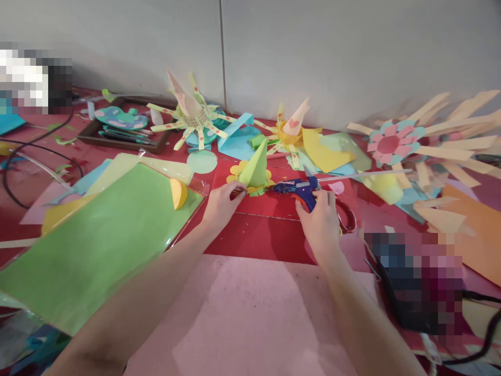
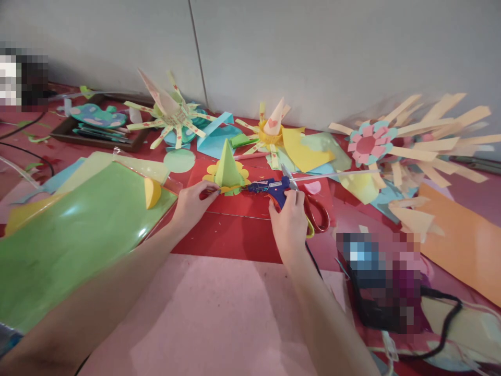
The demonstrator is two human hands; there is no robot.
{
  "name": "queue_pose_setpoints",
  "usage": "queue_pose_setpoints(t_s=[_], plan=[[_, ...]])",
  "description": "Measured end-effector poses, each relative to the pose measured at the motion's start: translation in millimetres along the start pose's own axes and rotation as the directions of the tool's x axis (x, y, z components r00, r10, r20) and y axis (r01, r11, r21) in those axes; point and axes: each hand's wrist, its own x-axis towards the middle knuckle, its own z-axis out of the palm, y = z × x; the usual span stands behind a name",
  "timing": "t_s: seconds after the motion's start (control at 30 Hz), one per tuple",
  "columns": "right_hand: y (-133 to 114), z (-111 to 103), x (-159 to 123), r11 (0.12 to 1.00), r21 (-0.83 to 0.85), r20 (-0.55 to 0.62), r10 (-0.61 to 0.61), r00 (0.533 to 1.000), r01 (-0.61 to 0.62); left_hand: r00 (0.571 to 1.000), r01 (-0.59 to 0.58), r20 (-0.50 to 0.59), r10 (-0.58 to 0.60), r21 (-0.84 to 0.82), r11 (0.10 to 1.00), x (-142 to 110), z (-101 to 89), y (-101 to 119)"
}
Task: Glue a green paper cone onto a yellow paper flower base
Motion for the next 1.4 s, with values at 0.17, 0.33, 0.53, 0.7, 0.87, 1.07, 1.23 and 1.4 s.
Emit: queue_pose_setpoints(t_s=[0.17, 0.33, 0.53, 0.7, 0.87, 1.07, 1.23, 1.4], plan=[[-3, -1, 1, 0.997, -0.068, 0.017, 0.030, 0.999, -0.029, 1.000, -0.006, 0.004, 0.006, 0.020, 1.000, 0, -0.1, 0], [-6, -3, 2, 0.993, -0.066, 0.029, 0.103, 0.994, -0.101, 1.000, -0.010, 0.009, 0.009, 0.065, 0.998, -1, -2.2, 4], [-1, -10, 6, 0.980, -0.054, 0.010, 0.192, 0.981, -0.191, 0.999, -0.042, 0.009, 0.041, 0.126, 0.991, -1, -1.3, 2], [13, -13, 17, 0.961, 0.058, -0.067, 0.274, 0.959, -0.270, 0.998, -0.062, 0.040, 0.056, 0.162, 0.985, -2, -0.8, 0], [33, -13, 30, 0.944, 0.117, -0.156, 0.324, 0.933, -0.308, 0.993, -0.116, 0.061, 0.104, 0.259, 0.959, -3, -2.0, 3], [49, -15, 36, 0.899, 0.049, -0.152, 0.437, 0.887, -0.435, 0.918, -0.397, 0.207, 0.339, 0.485, 0.780, -15, 2.7, 15], [46, -17, 33, 0.966, 0.041, -0.370, 0.252, 0.894, -0.256, 0.869, -0.486, 0.216, 0.445, 0.538, 0.688, -27, 11.0, 19], [8, -1, 14, 0.970, 0.004, -0.405, -0.219, 0.888, 0.241, 0.886, -0.461, 0.248, 0.391, 0.561, 0.688, -31, 12.3, 20]])
